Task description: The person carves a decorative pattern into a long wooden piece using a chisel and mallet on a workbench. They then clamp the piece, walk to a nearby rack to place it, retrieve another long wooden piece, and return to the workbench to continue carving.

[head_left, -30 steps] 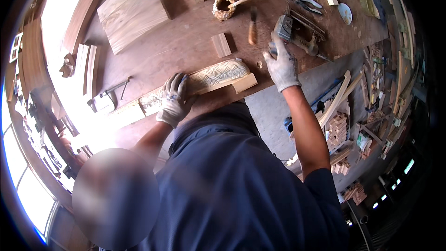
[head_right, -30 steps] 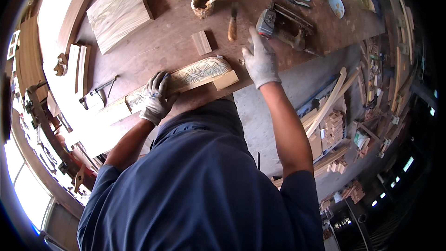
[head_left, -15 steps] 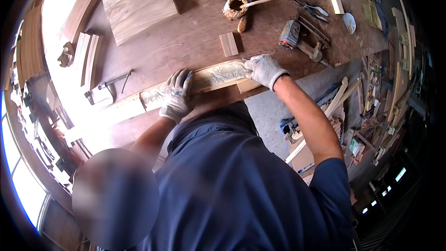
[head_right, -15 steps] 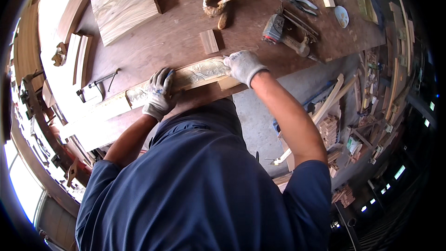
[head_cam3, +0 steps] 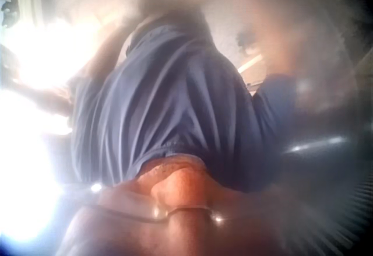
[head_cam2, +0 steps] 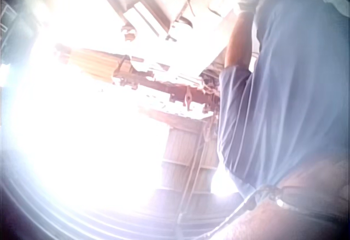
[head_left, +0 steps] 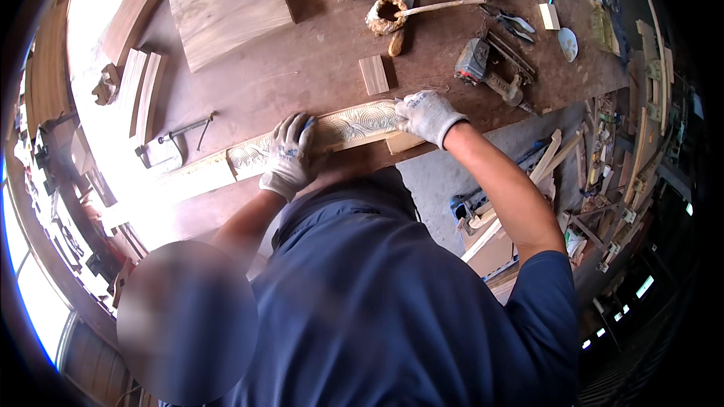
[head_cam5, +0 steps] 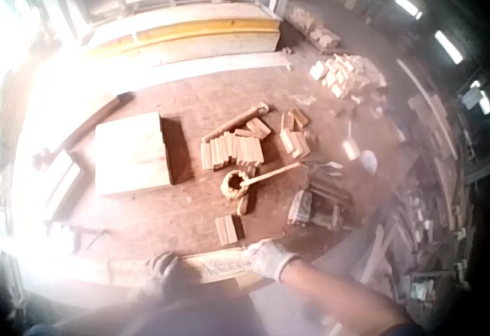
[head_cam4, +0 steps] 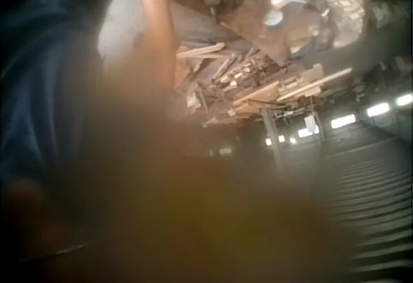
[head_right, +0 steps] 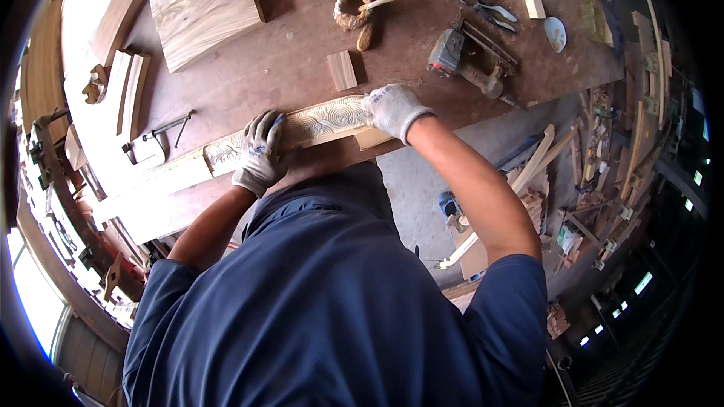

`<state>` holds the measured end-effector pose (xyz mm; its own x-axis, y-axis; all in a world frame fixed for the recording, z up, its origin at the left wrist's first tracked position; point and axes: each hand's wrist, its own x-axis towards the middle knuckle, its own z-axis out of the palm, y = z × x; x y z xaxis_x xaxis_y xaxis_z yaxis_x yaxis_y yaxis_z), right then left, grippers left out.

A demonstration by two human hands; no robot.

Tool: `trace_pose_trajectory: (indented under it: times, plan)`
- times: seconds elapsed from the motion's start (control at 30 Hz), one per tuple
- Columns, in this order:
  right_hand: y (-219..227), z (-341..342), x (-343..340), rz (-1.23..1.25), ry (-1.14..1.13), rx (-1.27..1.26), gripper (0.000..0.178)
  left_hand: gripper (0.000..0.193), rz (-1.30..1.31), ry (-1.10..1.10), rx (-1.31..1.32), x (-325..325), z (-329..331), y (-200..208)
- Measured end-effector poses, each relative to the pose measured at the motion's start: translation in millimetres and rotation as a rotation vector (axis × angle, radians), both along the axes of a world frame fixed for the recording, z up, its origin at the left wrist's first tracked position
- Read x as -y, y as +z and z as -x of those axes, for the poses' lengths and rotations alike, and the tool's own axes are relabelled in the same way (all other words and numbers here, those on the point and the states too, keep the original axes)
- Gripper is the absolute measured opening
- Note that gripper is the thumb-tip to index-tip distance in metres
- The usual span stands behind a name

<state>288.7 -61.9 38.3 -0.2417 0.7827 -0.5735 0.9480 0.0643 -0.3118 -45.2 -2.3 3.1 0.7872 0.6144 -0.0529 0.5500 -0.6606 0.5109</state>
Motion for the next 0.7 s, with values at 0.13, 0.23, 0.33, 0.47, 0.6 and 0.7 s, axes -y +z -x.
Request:
trace_pose_trajectory:
  times: [0.13,0.23,0.33,0.47,0.6,0.7]
  plan:
    - [4.6,-11.2,4.4,0.011,0.067,0.013,0.027,0.075,0.005,0.000,0.005,0.4,-0.2,-0.8]
    - [-10.8,-45.2,13.1,0.030,0.179,0.109,0.027,0.075,0.008,0.005,-0.026,-0.7,-1.0,1.8]
    - [-0.2,-47.2,15.4,0.001,-0.036,0.016,0.027,0.074,0.011,0.007,-0.004,2.3,1.6,2.3]
    - [-5.0,-16.7,10.6,-0.050,-0.056,-0.037,0.030,0.073,-0.009,0.001,0.015,0.2,1.0,-0.9]
    - [-5.2,-19.3,9.7,-0.044,0.034,0.008,0.030,0.072,-0.001,0.014,0.014,1.1,-0.6,1.2]
    - [-10.4,-41.8,14.6,-0.075,0.162,0.114,0.029,0.071,-0.014,0.012,0.008,1.3,-0.5,0.3]
